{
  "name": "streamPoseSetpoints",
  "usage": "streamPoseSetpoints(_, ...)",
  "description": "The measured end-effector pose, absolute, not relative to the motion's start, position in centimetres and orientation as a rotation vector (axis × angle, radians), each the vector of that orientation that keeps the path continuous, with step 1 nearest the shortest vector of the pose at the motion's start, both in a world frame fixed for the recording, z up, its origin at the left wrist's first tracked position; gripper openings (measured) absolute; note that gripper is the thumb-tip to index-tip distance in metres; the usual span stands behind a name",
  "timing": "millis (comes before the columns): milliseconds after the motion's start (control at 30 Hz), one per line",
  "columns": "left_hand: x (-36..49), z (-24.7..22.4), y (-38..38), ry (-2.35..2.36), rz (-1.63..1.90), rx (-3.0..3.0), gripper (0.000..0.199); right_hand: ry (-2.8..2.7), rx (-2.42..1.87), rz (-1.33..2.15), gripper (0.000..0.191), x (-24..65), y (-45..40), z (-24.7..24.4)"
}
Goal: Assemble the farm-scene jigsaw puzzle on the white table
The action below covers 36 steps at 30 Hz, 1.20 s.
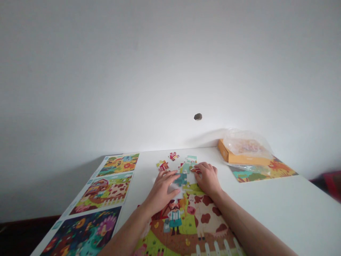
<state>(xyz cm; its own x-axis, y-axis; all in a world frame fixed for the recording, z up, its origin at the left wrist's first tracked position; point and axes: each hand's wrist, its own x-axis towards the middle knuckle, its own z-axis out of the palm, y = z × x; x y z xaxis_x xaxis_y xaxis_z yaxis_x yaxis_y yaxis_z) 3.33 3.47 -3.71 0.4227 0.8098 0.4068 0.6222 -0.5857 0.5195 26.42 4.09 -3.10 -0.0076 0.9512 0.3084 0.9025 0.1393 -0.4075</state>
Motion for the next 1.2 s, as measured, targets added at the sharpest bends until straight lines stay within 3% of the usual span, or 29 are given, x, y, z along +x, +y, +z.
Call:
streamPoseSetpoints(267, 3.5, -3.4, 3.3, 1.284, 0.819, 2.434, 0.032, -1.87, -1.777, 0.125, 0.039, 26.4, 4.3, -3.6)
streamPoseSetpoints(433, 3.4, -4.0, 3.4, 1.346, 0.79, 2.448, 0.034, -1.881, -1.795, 0.139, 0.036, 26.3, 4.2, -3.3)
streamPoseSetpoints(667, 3.5, -3.6, 3.5, 1.389, 0.937, 2.381, 0.03, -1.87, -1.772, 0.147, 0.036, 26.3, 4.2, -3.3)
streamPoseSetpoints(867, 2.8, -4.2, 4.3, 1.547, 1.26, 2.059, 0.026, -1.871, -1.77, 0.142, 0.035, 26.3, 4.4, -3.5)
streamPoseSetpoints(1200, 2.3, -4.7, 4.8, 1.686, 1.144, 2.124, 0.018, -1.871, -1.765, 0.157, 0.033, 26.3, 4.2, -3.4)
